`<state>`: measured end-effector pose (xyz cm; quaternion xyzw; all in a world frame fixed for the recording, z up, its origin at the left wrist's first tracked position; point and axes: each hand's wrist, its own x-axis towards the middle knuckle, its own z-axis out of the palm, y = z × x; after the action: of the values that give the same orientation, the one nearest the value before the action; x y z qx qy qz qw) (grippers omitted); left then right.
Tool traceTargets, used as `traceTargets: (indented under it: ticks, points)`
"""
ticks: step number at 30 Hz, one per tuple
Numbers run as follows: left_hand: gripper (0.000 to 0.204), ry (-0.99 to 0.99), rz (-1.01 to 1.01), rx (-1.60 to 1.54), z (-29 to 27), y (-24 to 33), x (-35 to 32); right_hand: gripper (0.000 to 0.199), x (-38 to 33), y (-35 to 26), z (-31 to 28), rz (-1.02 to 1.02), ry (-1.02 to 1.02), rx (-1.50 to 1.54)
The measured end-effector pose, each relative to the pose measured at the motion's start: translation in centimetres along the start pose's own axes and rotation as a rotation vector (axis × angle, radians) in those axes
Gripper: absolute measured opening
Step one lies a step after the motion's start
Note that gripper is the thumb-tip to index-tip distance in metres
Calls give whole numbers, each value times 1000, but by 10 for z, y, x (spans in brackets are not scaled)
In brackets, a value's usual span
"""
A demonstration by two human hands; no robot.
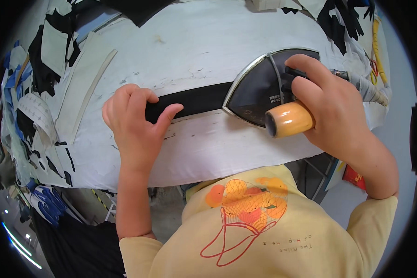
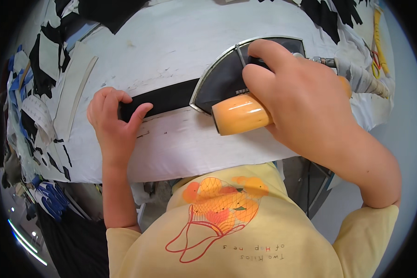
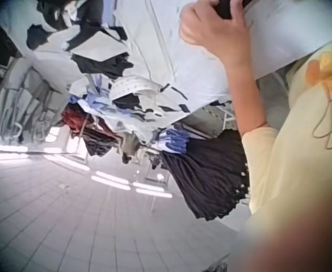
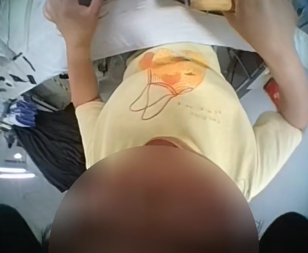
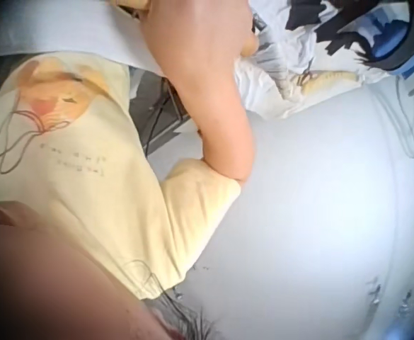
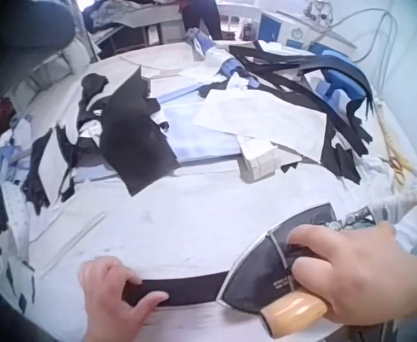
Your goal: Ironing and preparing fabric pieces for garment manufacturing.
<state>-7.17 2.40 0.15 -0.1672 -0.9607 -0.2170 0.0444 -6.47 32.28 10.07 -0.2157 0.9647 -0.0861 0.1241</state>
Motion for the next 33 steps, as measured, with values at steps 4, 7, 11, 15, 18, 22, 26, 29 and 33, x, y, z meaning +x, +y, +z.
traceTargets:
  ticks: [4,7,11,15,18,22,26,29,33]
  points:
    - [39,-4,-66,-44,-2,-2,1,25,0,0,4,-13,51,-6]
    - [37,-50,-89,-184,-4,-5,3,25,0,-1,4,1,51,5]
    - [33,-69,13,-171,-5,-8,4,27,0,-1,2,-2,40,-22]
    - [33,-49,-6,-80,-8,-4,4,29,1,1,-4,-3,-56,-19]
    - [32,-60,-18,-66,-9,-4,4,21,5,-7,-2,-43,-18,44]
    - [31,-38,-16,-44,-9,-3,2,18,15,-33,1,-67,-45,-15]
    - [32,-1,26,35,-9,-4,-3,20,18,-41,6,-14,-43,-60]
    - [32,-16,0,-26,-11,-7,-4,21,17,-39,8,-22,-14,-47]
    - [33,-51,-28,-71,-14,-11,-3,23,17,-39,11,-44,36,-49]
